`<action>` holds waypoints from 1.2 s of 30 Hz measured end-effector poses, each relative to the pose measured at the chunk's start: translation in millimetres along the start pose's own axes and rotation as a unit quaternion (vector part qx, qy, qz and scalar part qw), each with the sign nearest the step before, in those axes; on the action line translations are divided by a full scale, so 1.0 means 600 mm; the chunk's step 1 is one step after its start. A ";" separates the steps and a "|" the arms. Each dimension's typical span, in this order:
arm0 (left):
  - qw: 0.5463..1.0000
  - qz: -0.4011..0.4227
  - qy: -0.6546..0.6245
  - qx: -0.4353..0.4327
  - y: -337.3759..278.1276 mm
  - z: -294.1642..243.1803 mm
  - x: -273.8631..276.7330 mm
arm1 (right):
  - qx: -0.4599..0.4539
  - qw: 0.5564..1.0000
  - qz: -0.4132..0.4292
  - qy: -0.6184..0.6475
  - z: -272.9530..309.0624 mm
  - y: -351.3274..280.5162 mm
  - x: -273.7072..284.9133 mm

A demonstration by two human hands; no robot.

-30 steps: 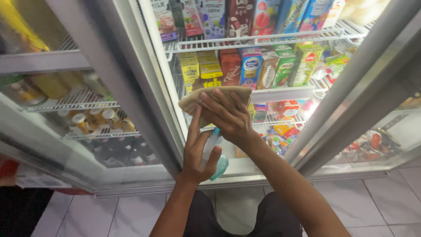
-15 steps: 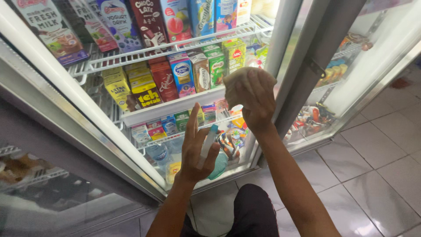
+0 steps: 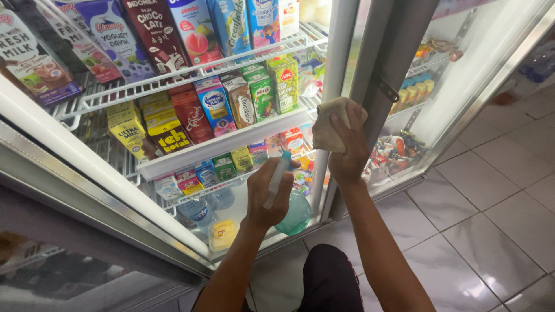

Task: The person cleans the glass door of a refrigerator using a spray bottle and a cloth, wiping the surface in repeated motions.

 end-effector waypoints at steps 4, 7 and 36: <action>1.000 0.021 -0.007 -0.009 0.023 0.002 -0.026 | -0.078 0.991 -0.058 0.095 -0.040 -0.029 0.038; 0.999 0.023 -0.023 0.028 0.029 0.019 -0.034 | -0.112 0.971 -0.139 0.160 -0.054 -0.045 0.063; 0.997 -0.036 -0.070 0.008 -0.068 0.058 0.178 | -0.013 0.999 0.028 0.009 0.173 -0.035 -0.181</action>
Point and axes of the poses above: each hand's wrist, its own y-axis towards the middle knuckle, its own x-axis out of the back of the hand, z = x × y, the point moved 9 cm from there along y, towards the middle knuckle, and after that the axes turned 3 degrees about x, right-handed, at the moved point
